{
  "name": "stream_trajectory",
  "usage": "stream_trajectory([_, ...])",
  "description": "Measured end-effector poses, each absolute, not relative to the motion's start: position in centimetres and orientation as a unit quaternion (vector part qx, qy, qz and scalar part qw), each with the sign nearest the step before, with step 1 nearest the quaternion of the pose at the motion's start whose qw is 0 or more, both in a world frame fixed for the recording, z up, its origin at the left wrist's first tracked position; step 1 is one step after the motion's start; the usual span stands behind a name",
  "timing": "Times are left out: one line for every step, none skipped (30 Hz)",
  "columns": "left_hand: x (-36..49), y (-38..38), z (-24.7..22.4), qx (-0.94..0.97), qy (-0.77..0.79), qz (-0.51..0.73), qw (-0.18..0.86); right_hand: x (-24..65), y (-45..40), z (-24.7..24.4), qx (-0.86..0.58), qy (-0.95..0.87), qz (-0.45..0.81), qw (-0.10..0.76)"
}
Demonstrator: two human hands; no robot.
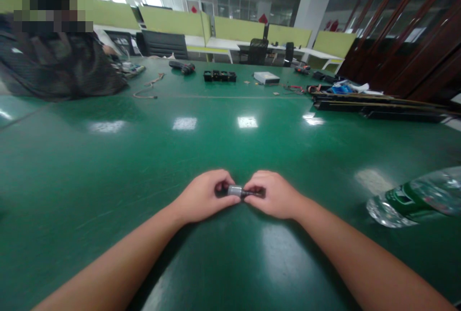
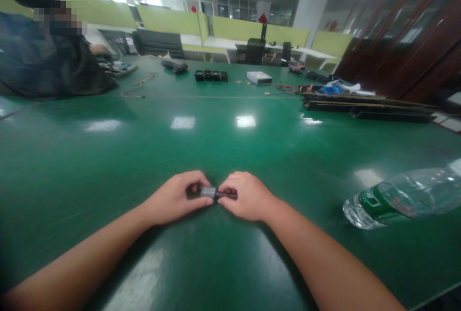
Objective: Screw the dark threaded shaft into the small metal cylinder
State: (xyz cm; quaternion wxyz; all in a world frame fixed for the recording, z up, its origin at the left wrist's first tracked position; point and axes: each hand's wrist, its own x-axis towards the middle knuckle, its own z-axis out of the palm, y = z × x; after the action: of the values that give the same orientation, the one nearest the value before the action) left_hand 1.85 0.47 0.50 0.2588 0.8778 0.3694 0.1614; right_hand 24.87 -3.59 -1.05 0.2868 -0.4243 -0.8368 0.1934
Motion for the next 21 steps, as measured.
stream_trajectory([1.86,0.48,0.48,0.878,0.369,0.161,0.259,24.9,-3.6,-1.06,-0.423,-0.837,0.193,0.289])
stream_trajectory([1.85,0.49,0.48,0.878,0.369,0.16,0.259,24.93,-3.61,-1.08,-0.421,-0.837,0.194,0.292])
stream_trajectory([1.85,0.5,0.47,0.879,0.368,0.159,0.259,24.96,-3.61,-1.1,-0.419,-0.837,0.195,0.294])
stream_trajectory([1.84,0.5,0.48,0.879,0.368,0.158,0.259,24.98,-3.62,-1.11,-0.417,-0.837,0.196,0.296])
stream_trajectory([1.84,0.51,0.5,0.879,0.368,0.158,0.258,25.01,-3.63,-1.13,-0.416,-0.836,0.197,0.298])
stream_trajectory([1.83,0.5,0.52,0.879,0.368,0.158,0.258,25.05,-3.64,-1.13,-0.415,-0.836,0.199,0.299])
stream_trajectory([1.83,0.5,0.55,0.879,0.368,0.159,0.258,25.08,-3.64,-1.12,-0.416,-0.835,0.2,0.299])
stream_trajectory([1.83,0.49,0.58,0.879,0.369,0.159,0.259,25.12,-3.65,-1.1,-0.418,-0.834,0.201,0.298])
stream_trajectory([1.83,0.48,0.61,0.878,0.369,0.159,0.259,25.17,-3.66,-1.07,-0.419,-0.834,0.202,0.297])
stream_trajectory([1.83,0.47,0.63,0.878,0.368,0.16,0.26,25.21,-3.66,-1.03,-0.419,-0.834,0.203,0.295])
stream_trajectory([1.82,0.46,0.64,0.879,0.367,0.161,0.26,25.25,-3.65,-0.99,-0.419,-0.835,0.205,0.293])
stream_trajectory([1.82,0.46,0.64,0.879,0.364,0.162,0.261,25.29,-3.65,-0.96,-0.417,-0.835,0.207,0.292])
stream_trajectory([1.81,0.47,0.63,0.88,0.362,0.163,0.261,25.32,-3.64,-0.93,-0.416,-0.836,0.21,0.291])
stream_trajectory([1.81,0.48,0.62,0.881,0.36,0.164,0.261,25.35,-3.63,-0.93,-0.415,-0.836,0.212,0.291])
stream_trajectory([1.8,0.49,0.6,0.881,0.359,0.164,0.261,25.37,-3.62,-0.93,-0.414,-0.835,0.213,0.291])
stream_trajectory([1.79,0.5,0.59,0.881,0.358,0.165,0.261,25.39,-3.6,-0.96,-0.415,-0.835,0.214,0.292])
stream_trajectory([1.78,0.51,0.57,0.881,0.358,0.165,0.26,25.42,-3.59,-1.0,-0.417,-0.834,0.212,0.292])
stream_trajectory([1.77,0.51,0.56,0.881,0.359,0.165,0.26,25.45,-3.58,-1.06,-0.419,-0.834,0.21,0.292])
stream_trajectory([1.76,0.51,0.56,0.882,0.358,0.165,0.259,25.49,-3.56,-1.11,-0.421,-0.834,0.208,0.291])
stream_trajectory([1.76,0.51,0.56,0.882,0.358,0.164,0.259,25.53,-3.54,-1.17,-0.423,-0.834,0.206,0.289])
stream_trajectory([1.75,0.51,0.57,0.882,0.358,0.164,0.259,25.57,-3.53,-1.22,-0.425,-0.834,0.204,0.288])
